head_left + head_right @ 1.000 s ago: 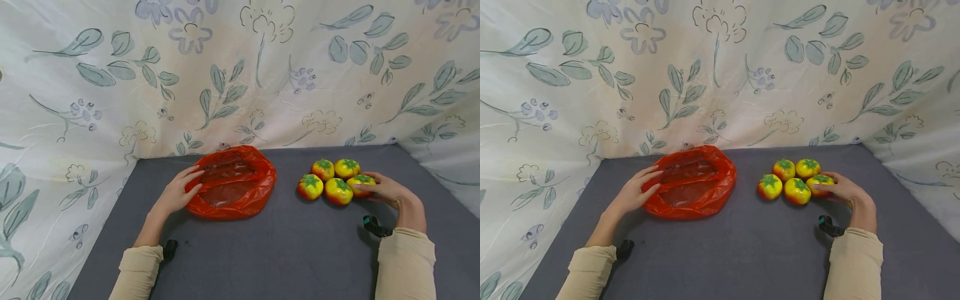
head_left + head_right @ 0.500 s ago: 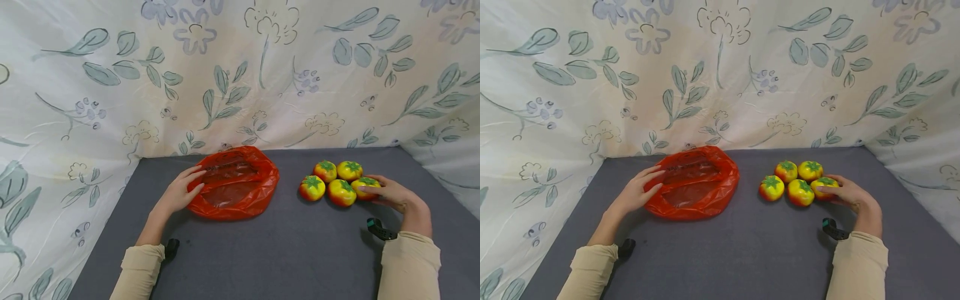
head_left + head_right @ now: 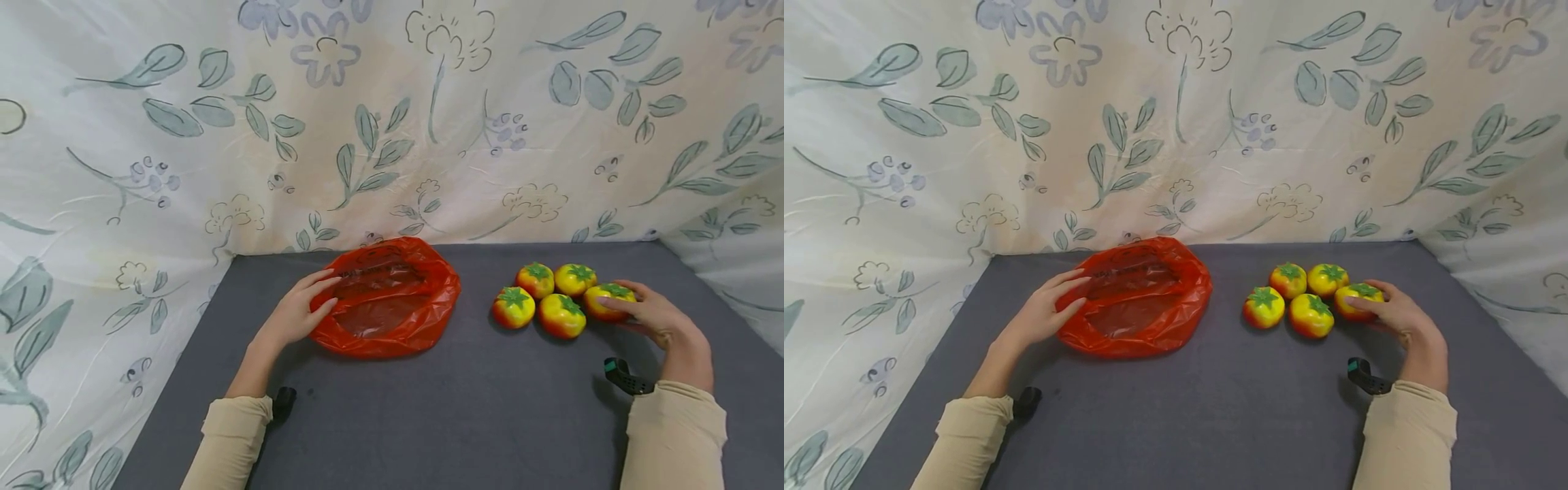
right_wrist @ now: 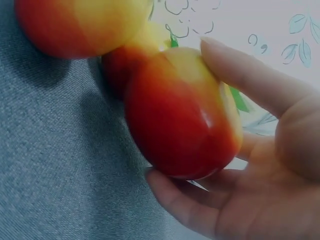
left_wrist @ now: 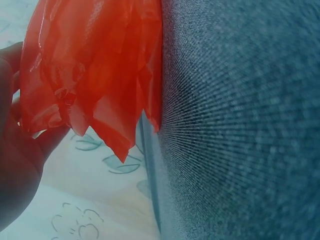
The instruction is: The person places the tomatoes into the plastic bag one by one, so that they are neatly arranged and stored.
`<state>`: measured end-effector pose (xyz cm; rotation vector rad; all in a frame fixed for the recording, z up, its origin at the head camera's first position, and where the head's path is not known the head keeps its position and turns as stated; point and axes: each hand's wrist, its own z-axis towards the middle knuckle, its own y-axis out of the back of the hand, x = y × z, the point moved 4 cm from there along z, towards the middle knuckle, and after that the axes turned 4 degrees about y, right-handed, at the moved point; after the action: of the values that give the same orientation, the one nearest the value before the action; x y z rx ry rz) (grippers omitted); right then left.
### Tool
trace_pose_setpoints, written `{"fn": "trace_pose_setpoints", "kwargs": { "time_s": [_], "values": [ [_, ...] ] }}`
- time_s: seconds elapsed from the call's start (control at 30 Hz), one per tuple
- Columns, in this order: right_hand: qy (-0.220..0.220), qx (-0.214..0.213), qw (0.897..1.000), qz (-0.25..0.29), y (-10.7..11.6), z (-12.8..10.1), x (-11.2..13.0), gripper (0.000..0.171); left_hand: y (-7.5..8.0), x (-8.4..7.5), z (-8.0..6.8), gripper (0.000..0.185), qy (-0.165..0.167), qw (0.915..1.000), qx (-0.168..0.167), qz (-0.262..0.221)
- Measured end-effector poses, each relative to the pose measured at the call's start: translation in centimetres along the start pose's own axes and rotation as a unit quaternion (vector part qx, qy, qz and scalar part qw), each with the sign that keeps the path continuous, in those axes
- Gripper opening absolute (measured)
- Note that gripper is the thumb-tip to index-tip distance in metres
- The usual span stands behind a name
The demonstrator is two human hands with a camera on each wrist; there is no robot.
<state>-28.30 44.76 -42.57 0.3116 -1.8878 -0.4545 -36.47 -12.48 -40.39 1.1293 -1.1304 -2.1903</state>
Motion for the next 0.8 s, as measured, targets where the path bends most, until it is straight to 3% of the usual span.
{"fn": "trace_pose_setpoints", "kwargs": {
  "time_s": [0.43, 0.6, 0.8],
  "values": [
    [-0.022, -0.121, 0.99, 0.064, 1.0, 0.1, 0.1, 0.116, 0.1, 0.0, -0.2, 0.045, 0.007, 1.0, 0.006, 0.001],
    [-0.014, -0.136, 0.988, 0.074, 0.9, -0.3, 0.8, 0.113, 0.0, 0.1, -0.2, 0.045, 0.012, 0.9999, 0.008, -0.002],
    [-0.01, -0.144, 0.987, 0.078, 1.5, 1.2, -0.3, 0.115, 0.1, -0.1, -0.2, 0.045, 0.004, 1.0, 0.001, -0.007]
  ]
}}
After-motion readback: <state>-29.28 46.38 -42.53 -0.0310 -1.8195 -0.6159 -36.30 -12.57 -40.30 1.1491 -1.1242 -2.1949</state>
